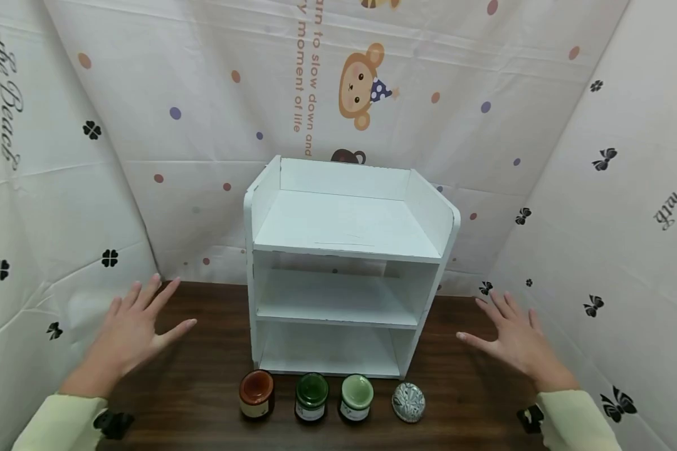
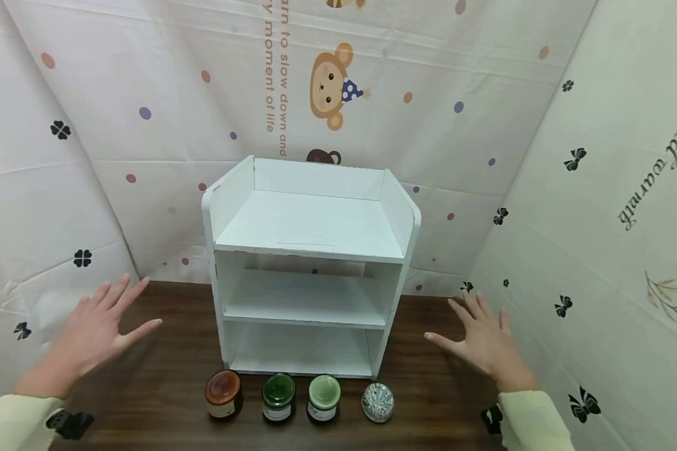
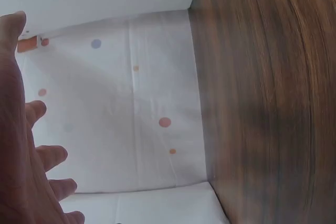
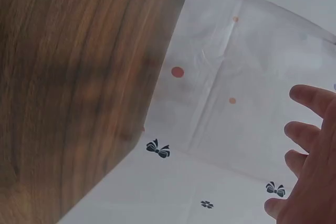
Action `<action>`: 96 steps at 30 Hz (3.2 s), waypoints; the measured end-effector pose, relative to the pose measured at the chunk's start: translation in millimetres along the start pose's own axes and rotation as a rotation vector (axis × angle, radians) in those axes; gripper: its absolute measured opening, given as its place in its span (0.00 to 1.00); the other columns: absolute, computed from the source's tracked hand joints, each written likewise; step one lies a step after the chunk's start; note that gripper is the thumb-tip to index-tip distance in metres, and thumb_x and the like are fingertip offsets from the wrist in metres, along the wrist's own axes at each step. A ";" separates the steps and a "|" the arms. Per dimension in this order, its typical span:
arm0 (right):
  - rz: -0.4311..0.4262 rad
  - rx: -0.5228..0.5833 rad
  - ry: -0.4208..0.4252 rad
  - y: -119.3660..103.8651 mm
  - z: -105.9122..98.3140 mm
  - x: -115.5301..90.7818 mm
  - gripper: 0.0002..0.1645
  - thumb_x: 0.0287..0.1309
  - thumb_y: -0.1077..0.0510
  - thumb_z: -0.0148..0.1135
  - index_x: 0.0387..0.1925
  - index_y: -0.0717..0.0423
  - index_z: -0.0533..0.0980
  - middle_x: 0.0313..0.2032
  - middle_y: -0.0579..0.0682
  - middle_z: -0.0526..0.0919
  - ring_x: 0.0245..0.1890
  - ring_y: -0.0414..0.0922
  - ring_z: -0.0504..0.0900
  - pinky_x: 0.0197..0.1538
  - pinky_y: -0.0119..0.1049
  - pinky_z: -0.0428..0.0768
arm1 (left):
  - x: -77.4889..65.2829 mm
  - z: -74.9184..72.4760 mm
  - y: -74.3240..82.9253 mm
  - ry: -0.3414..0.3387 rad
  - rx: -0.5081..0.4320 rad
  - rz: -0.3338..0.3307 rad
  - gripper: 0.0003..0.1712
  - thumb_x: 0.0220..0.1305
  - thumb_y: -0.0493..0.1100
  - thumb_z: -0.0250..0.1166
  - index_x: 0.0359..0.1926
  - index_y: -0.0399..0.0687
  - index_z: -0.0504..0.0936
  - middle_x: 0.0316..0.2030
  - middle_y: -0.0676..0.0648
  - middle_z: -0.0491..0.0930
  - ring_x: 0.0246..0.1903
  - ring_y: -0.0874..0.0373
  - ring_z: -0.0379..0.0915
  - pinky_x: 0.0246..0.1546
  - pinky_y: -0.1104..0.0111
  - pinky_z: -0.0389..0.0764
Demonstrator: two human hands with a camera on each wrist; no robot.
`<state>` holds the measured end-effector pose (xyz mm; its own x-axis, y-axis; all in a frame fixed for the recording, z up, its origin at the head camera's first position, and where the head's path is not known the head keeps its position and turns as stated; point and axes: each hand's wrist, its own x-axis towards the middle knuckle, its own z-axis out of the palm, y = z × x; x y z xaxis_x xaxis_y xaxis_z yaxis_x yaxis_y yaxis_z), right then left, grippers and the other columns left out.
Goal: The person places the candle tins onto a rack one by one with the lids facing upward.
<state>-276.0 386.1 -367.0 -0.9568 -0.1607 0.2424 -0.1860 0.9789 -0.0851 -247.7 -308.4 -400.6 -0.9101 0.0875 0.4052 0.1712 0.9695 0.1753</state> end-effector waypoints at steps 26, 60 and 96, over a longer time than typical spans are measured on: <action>0.004 0.146 0.079 -10.7 39.3 -20.9 0.55 0.58 0.27 0.64 0.75 0.57 0.64 0.78 0.68 0.54 0.79 0.70 0.46 0.67 0.82 0.44 | -6.9 12.5 20.5 0.107 -0.075 -0.011 0.54 0.67 0.71 0.59 0.82 0.54 0.49 0.76 0.26 0.56 0.69 0.23 0.56 0.65 0.31 0.59; -0.086 0.305 0.159 -44.5 69.0 -49.1 0.46 0.54 0.39 0.74 0.71 0.49 0.70 0.76 0.63 0.61 0.75 0.71 0.57 0.60 0.81 0.61 | -12.5 27.1 74.8 0.250 -0.346 -0.011 0.39 0.72 0.58 0.62 0.77 0.50 0.64 0.71 0.35 0.70 0.67 0.33 0.67 0.61 0.36 0.70; 0.035 0.369 -0.033 -80.5 81.0 -66.1 0.57 0.52 0.25 0.68 0.73 0.54 0.68 0.77 0.58 0.60 0.74 0.68 0.61 0.61 0.74 0.70 | 9.8 22.0 132.0 0.305 -0.604 0.009 0.32 0.72 0.52 0.64 0.71 0.44 0.73 0.67 0.40 0.77 0.62 0.41 0.77 0.62 0.45 0.78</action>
<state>-215.9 307.7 -454.4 -0.9696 -0.1378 0.2022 -0.2153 0.8735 -0.4367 -242.2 -174.5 -393.2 -0.7756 -0.0592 0.6285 0.4399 0.6634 0.6053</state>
